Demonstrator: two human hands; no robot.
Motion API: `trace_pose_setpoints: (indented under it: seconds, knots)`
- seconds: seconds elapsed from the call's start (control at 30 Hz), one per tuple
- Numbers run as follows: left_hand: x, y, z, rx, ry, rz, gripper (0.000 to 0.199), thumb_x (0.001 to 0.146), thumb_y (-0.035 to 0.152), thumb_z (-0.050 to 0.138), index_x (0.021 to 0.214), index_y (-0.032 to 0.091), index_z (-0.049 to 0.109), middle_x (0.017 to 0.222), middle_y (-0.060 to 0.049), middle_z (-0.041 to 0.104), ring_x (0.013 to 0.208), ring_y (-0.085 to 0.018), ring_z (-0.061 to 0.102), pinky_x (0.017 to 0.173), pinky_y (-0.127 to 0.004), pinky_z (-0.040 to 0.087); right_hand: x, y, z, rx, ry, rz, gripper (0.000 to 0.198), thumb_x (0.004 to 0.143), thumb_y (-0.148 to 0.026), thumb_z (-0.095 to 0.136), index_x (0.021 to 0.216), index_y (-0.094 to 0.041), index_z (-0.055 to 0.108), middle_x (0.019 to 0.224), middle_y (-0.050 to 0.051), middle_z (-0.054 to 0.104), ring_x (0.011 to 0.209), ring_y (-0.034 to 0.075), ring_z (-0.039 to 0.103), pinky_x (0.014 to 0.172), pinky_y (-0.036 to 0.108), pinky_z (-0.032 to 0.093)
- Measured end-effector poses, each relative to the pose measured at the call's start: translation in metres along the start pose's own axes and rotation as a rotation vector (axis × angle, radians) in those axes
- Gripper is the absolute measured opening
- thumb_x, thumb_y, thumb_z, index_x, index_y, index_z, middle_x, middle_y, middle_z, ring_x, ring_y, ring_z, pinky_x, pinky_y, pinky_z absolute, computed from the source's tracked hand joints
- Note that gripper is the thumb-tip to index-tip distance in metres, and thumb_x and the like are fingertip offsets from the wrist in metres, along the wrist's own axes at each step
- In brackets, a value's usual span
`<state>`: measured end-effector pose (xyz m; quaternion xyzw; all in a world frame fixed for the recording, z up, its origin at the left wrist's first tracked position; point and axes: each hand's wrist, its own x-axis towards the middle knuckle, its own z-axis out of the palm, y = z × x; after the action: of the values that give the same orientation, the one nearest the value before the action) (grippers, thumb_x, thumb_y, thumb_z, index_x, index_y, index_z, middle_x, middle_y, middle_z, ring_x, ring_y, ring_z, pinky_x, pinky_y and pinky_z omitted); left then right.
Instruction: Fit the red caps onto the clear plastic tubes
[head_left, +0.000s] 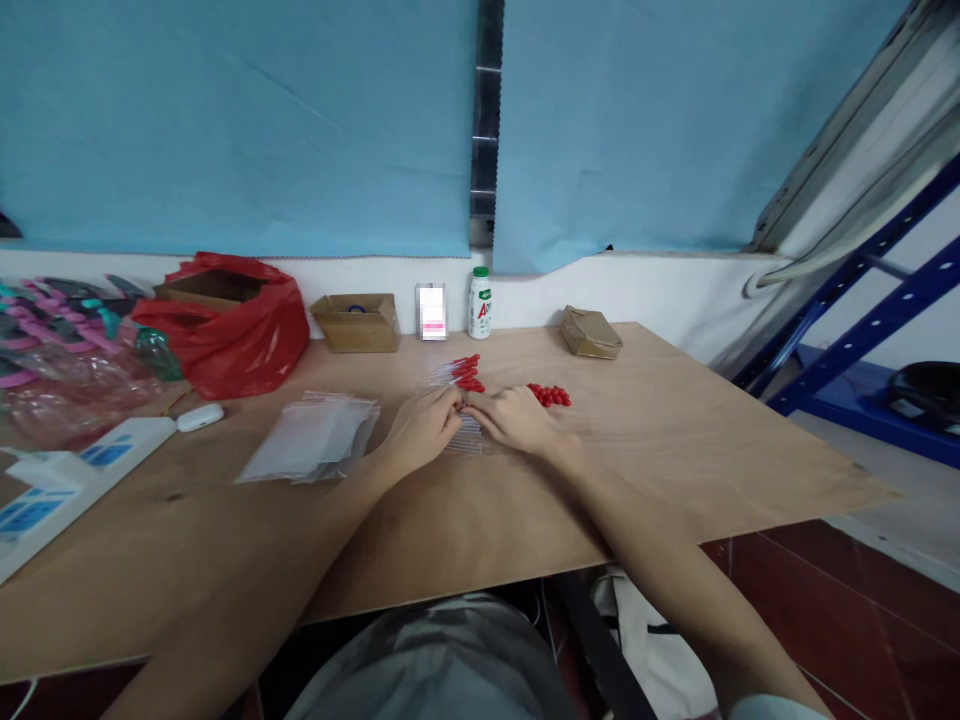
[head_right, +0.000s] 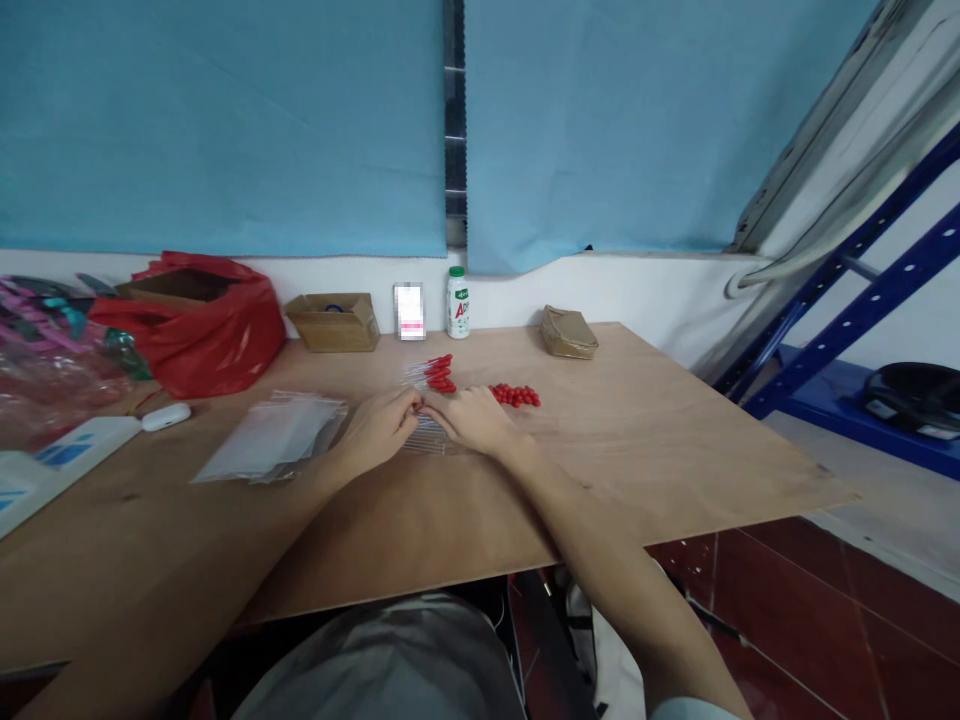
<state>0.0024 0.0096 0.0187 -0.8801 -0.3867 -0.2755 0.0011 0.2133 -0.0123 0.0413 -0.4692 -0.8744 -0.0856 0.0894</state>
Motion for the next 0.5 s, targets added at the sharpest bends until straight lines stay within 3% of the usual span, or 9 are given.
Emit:
trace_pose_setpoints:
  seconds: [0.5]
  knots:
    - [-0.0001, -0.0003, 0.0048, -0.12, 0.033, -0.006, 0.022, 0.095, 0.011, 0.045, 0.09, 0.021, 0.064, 0.089, -0.005, 0.07, 0.083, -0.022, 0.064, 0.076, -0.034, 0.045, -0.0014, 0.0106, 0.0013, 0.062, 0.113, -0.097, 0.046, 0.114, -0.049, 0.033, 0.114, -0.023, 0.071, 0.086, 0.007, 0.076, 0.066, 0.02, 0.06, 0.063, 0.032, 0.021]
